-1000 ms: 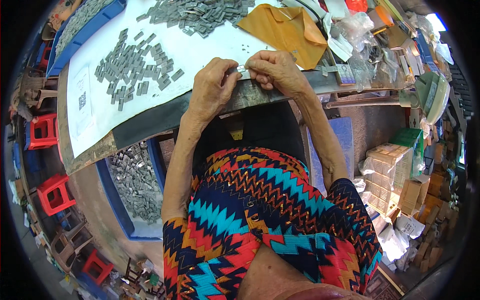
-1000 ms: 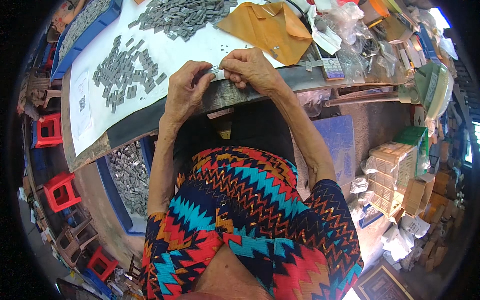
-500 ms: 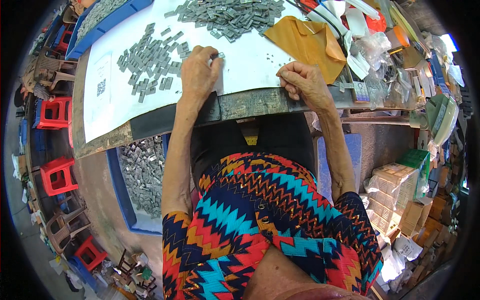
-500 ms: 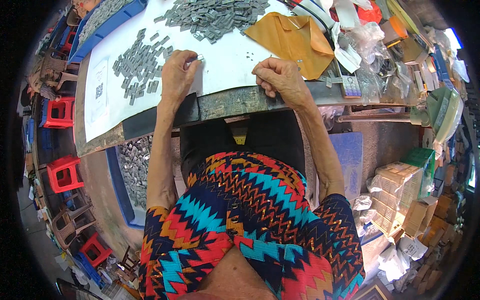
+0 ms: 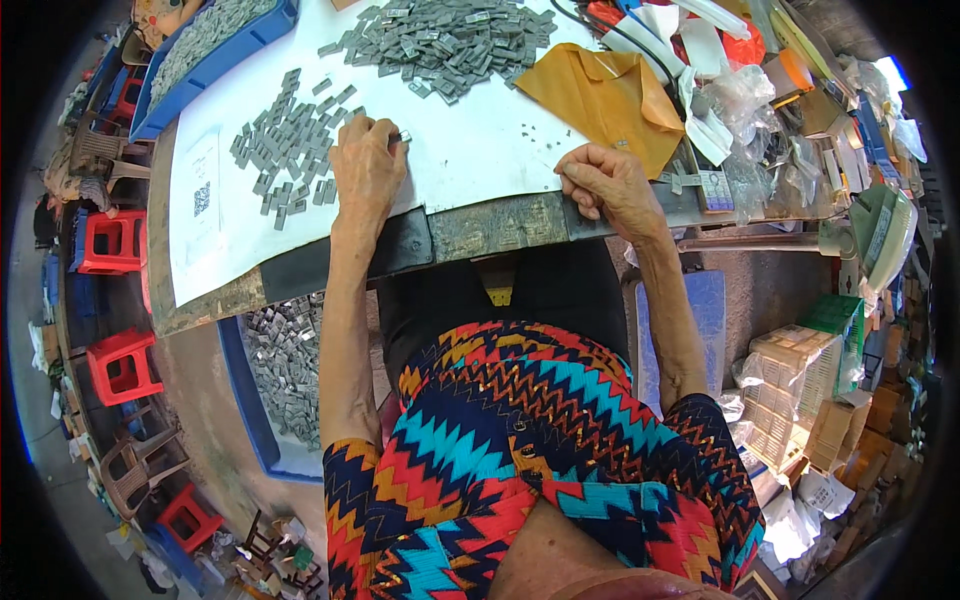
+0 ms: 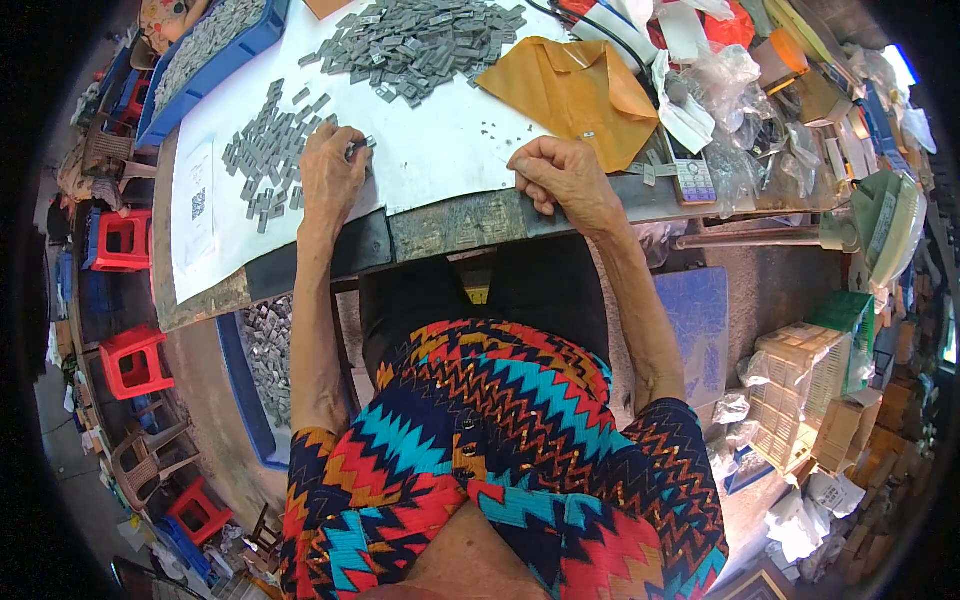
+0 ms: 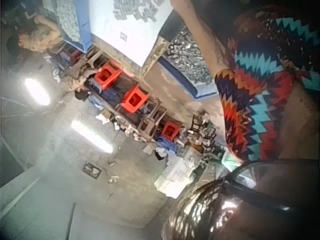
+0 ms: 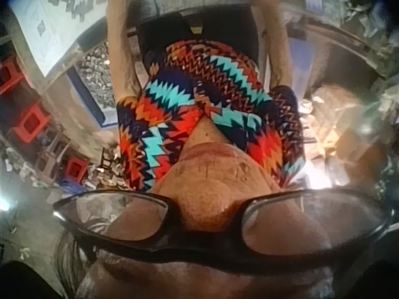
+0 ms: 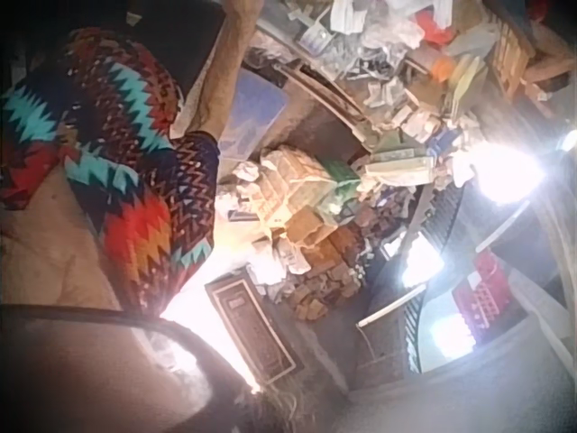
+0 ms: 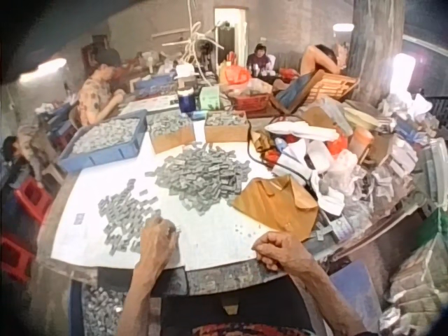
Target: Inspecting and sorting small rectangular metal components on a workbench.
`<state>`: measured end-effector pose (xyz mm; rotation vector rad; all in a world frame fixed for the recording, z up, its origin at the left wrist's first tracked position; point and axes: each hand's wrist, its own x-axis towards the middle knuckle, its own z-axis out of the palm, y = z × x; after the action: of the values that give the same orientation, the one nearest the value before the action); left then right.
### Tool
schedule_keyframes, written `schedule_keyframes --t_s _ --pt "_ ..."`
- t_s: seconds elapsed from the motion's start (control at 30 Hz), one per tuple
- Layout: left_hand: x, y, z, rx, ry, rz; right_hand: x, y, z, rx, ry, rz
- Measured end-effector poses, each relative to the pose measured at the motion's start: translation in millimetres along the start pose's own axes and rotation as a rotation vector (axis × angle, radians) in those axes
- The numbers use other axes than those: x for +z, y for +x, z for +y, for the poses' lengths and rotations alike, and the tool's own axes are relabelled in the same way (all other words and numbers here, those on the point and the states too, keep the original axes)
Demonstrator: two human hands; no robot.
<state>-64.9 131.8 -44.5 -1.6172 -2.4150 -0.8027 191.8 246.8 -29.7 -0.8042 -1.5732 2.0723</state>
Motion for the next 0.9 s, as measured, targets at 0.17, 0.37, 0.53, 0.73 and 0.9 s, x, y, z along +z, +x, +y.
schedule_keyframes --t_s 0.17,0.37,0.53,0.73,0.9 --pt "-7 1 2 -0.007 0.066 -0.078 -5 -1 1 0.033 -0.002 -0.018" --pt "2 32 11 0.124 -0.061 0.015 -6 -9 -7 0.018 0.014 0.03" --pt "25 59 18 0.163 -0.109 0.003 -8 -13 -11 -0.01 0.0 0.042" --pt "45 63 22 0.122 -0.129 -0.002 -19 -19 -10 -0.014 0.001 0.091" --pt "43 63 16 0.074 -0.23 -0.094 -34 -20 -19 -0.092 -0.01 0.152"
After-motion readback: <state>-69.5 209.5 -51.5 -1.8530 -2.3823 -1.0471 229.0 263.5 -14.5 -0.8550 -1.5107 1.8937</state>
